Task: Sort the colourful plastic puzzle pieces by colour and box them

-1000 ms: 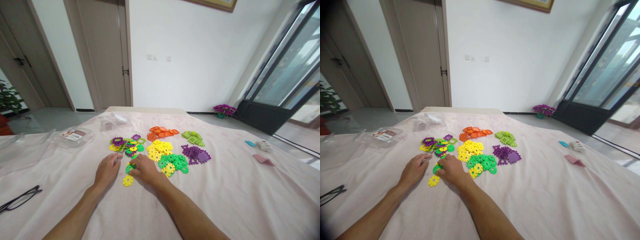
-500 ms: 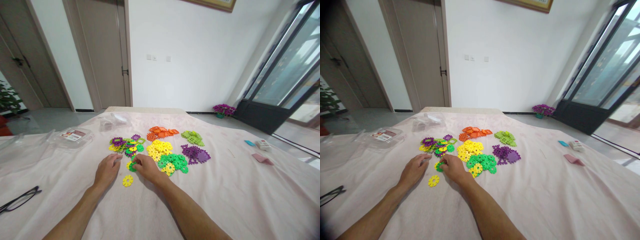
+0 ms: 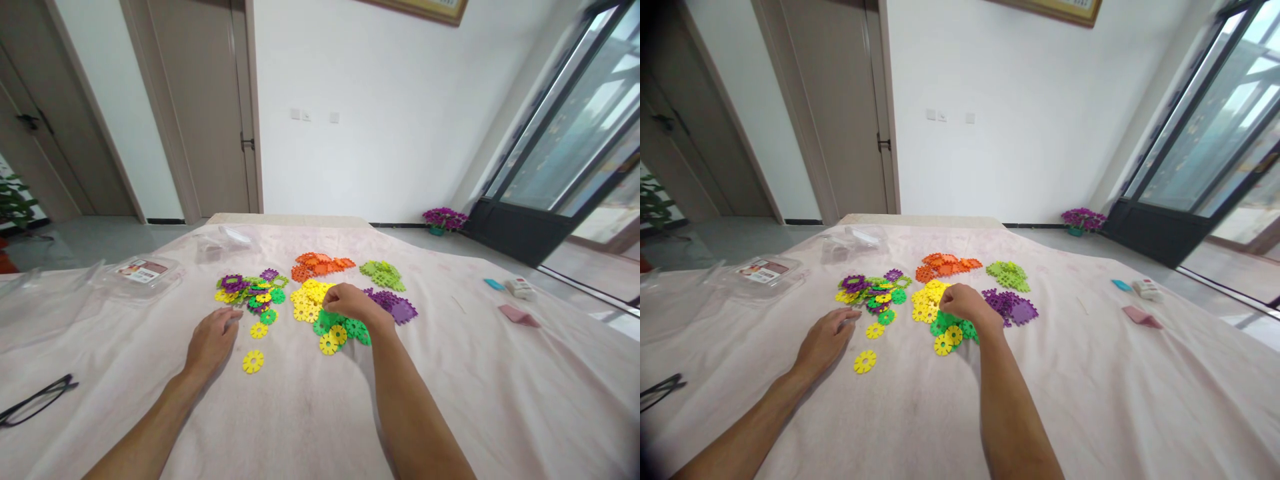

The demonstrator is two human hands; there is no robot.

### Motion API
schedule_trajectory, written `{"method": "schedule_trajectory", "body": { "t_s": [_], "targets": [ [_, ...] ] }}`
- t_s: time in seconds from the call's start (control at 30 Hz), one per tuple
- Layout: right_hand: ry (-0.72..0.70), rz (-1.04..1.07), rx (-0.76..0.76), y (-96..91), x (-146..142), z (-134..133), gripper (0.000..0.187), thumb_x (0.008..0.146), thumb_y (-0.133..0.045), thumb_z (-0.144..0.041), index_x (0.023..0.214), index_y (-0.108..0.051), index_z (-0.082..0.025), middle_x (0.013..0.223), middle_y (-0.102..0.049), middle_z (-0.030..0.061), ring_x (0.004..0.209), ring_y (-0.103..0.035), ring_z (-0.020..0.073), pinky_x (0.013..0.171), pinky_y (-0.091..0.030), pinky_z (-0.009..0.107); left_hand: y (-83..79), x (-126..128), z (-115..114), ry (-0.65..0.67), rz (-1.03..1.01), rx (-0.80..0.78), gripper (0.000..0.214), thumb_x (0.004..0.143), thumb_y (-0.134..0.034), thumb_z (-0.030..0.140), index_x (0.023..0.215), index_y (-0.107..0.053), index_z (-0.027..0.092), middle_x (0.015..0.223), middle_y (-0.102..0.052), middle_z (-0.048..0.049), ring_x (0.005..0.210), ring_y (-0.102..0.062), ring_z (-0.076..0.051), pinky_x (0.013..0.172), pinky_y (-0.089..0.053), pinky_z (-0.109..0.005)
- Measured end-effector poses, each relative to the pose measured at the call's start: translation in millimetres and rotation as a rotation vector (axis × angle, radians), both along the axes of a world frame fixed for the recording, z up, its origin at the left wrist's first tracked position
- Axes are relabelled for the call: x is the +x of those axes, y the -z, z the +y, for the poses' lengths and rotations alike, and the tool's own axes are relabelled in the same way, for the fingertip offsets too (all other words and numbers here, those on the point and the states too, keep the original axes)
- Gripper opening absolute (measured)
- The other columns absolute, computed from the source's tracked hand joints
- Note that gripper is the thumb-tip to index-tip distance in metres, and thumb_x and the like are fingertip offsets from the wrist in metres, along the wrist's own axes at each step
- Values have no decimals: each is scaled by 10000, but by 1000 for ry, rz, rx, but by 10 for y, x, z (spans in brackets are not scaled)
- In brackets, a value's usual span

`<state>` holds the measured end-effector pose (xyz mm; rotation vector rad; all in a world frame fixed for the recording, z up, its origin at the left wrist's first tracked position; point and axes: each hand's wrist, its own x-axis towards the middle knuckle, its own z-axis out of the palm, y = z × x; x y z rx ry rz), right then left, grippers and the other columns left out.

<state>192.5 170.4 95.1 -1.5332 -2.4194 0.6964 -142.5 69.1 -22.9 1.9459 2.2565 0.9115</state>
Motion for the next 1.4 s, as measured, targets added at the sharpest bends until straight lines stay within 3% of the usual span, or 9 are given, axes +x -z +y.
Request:
{"method": "schedule_trajectory", "body": {
  "t_s": [0.13,0.3,0.43,0.57,0.8,1.0,1.23,1.33,1.4],
  "targets": [
    [70,-103,37,-143,94,-73,153,729,-703,-135,842,-791,-191,887,-774,27,815,-678,173,649,-405,229,-9,2,1,-2,4,10,425,900,-432,332,1120,-769,198,1288,-713,-90,1221,-636,-255,1105,-446,-398],
    [-10,-210,-43,-172,-7,-189,170,711,-789,-213,880,-781,-226,884,-772,4,794,-681,168,607,-373,226,-15,1,2,-2,3,-15,434,898,-426,326,1137,-765,199,1304,-705,-92,1231,-631,-259,1102,-447,-408],
    [-34,-377,-10,-93,-54,-274,386,648,-872,-439,962,-762,-243,981,-770,34,882,-697,225,624,-380,254,-1,-6,4,6,8,-22,441,907,-415,319,1151,-761,197,1310,-699,-95,1250,-615,-258,1115,-431,-406],
    [-50,-472,-20,-43,-77,-368,581,591,-887,-546,1059,-729,-239,1058,-759,64,933,-711,267,662,-425,275,4,-8,7,1,4,-24,437,905,-422,318,1154,-762,202,1320,-693,-93,1243,-615,-260,1115,-428,-411],
    [-18,-568,-40,-28,-133,-392,644,627,-912,-409,1196,-670,-230,1134,-752,88,1063,-703,294,745,-456,288,-9,-10,5,7,16,-16,435,894,-430,324,1134,-775,211,1309,-702,-85,1245,-622,-261,1103,-444,-399],
    [-23,-482,-64,-55,-50,-342,460,639,-890,-294,1072,-736,-264,1083,-763,42,1008,-707,251,702,-433,257,0,-12,10,-6,25,-35,434,903,-422,323,1141,-768,215,1318,-696,-82,1258,-612,-255,1114,-430,-390],
    [-79,-246,-91,-52,135,-229,230,663,-834,-208,886,-777,-225,850,-747,-5,753,-658,167,612,-379,235,-13,2,0,9,23,-34,431,915,-419,322,1156,-759,210,1326,-694,-85,1265,-604,-255,1122,-420,-394],
    [31,-84,43,-8,171,-136,201,752,-779,-232,949,-759,-198,908,-748,13,799,-656,161,657,-402,233,-27,13,-8,3,29,-18,431,909,-420,329,1137,-767,214,1300,-709,-82,1250,-618,-253,1111,-433,-387],
    [157,15,178,20,172,-81,285,808,-750,-269,1080,-732,-183,1042,-746,51,907,-664,177,747,-434,244,-31,15,-10,5,28,-18,435,906,-419,332,1135,-768,209,1301,-709,-85,1249,-619,-256,1107,-437,-391]
  ]
}}
